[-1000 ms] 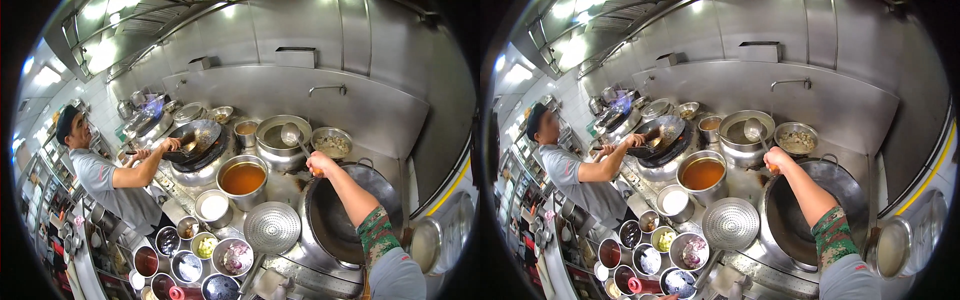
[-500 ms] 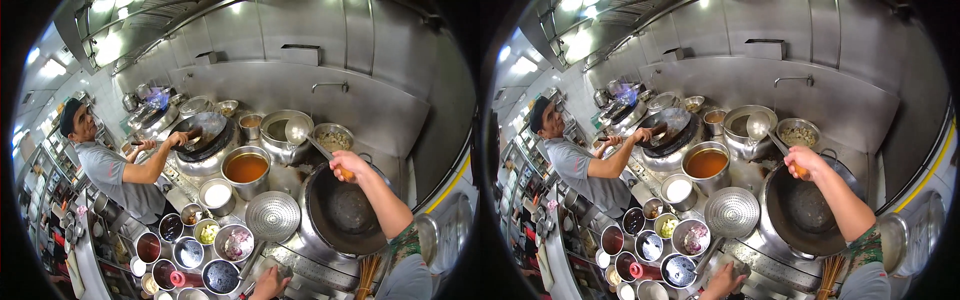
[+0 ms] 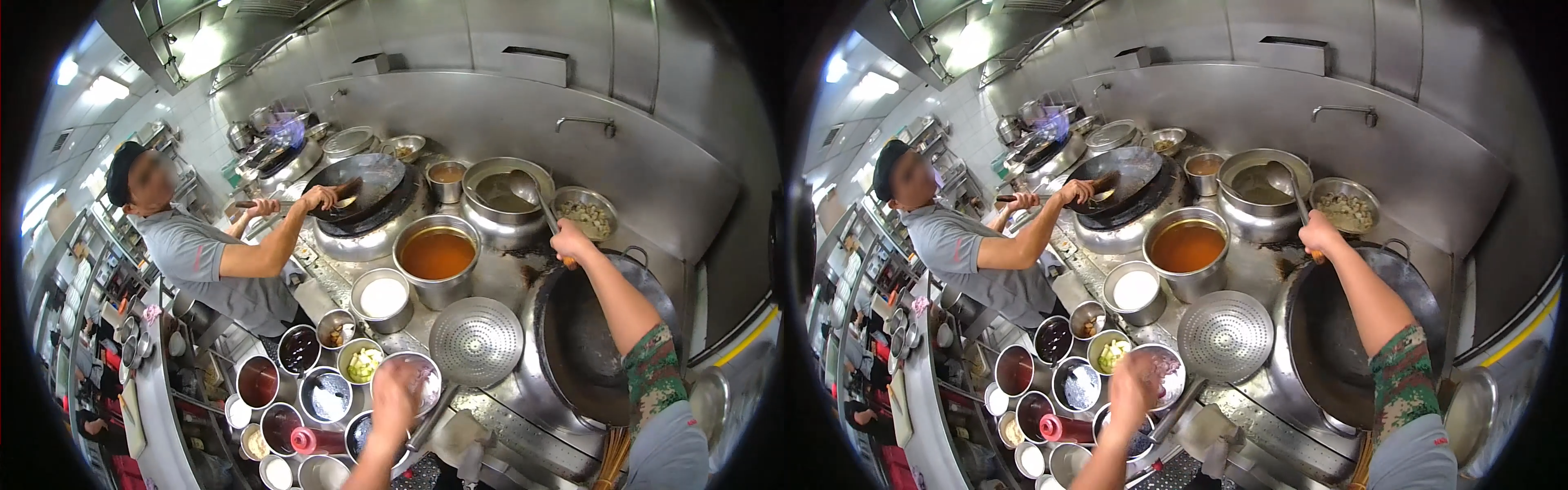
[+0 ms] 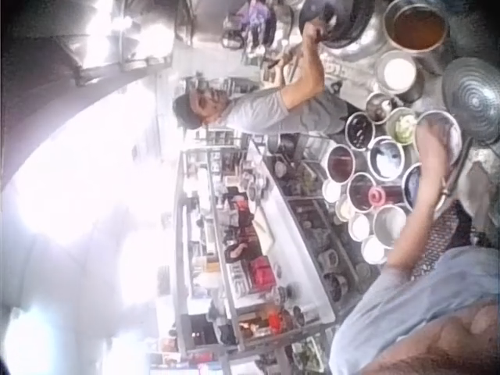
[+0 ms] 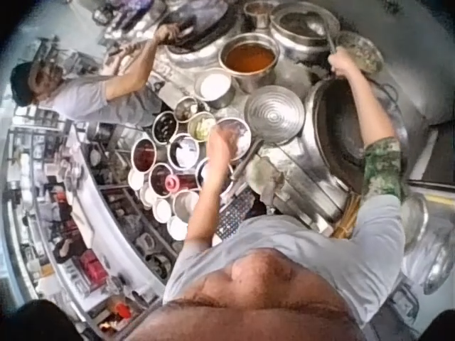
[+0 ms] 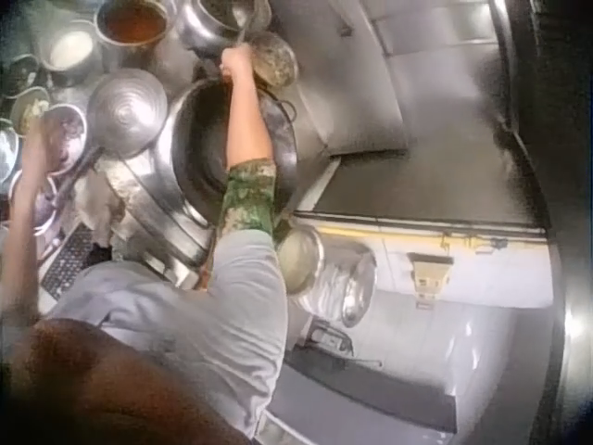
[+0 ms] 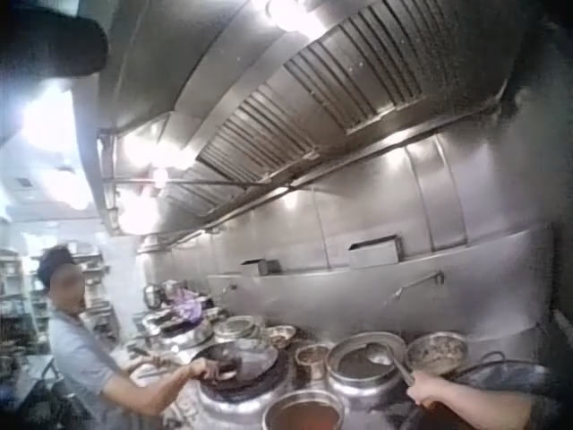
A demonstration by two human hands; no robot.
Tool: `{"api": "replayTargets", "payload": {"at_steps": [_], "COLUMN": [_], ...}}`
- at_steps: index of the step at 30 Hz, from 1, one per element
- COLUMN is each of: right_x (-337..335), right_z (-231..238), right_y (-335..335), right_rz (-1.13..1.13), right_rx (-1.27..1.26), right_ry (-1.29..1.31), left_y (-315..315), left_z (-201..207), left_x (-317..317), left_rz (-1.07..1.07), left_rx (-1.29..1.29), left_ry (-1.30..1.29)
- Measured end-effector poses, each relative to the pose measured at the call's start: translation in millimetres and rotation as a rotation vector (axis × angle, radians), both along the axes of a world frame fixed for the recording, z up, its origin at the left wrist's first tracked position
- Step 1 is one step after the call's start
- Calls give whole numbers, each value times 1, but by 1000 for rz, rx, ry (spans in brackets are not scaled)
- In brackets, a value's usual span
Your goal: Cooking food in a wok over a high-pressure gas burner in a restaurant kitchen.
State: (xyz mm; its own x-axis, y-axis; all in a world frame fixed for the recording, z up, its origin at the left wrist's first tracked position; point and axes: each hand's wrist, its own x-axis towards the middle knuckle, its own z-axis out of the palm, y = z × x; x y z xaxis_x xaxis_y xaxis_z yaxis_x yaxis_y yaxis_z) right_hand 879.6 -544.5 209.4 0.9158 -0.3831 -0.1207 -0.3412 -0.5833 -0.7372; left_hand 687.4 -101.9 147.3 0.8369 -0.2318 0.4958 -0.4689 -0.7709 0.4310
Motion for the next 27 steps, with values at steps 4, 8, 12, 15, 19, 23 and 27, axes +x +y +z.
{"api": "replayTargets", "payload": {"at_steps": [4,8,12,15,19,23,27], "right_x": [32,-5,-60,-89,-124,-131,-91], "right_z": [9,36,73,85,105,91,61], "right_y": [2,15,13,2,11,-14,-10], "right_rz": [-166,-121,-180,-115,-148,-66,43], "right_rx": [1196,1602,1548,1331,998,771,138], "right_ry": [77,-34,-50,65,-5,10,21], "left_y": [54,68,52,41,21,0,7], "left_z": [-37,-67,-80,-82,-82,-61,-38], "left_x": [142,196,214,201,172,152,141], "left_rz": [138,174,155,81,18,-14,54], "left_rx": [179,369,510,496,536,590,443], "left_ry": [128,267,331,354,388,436,287]}}
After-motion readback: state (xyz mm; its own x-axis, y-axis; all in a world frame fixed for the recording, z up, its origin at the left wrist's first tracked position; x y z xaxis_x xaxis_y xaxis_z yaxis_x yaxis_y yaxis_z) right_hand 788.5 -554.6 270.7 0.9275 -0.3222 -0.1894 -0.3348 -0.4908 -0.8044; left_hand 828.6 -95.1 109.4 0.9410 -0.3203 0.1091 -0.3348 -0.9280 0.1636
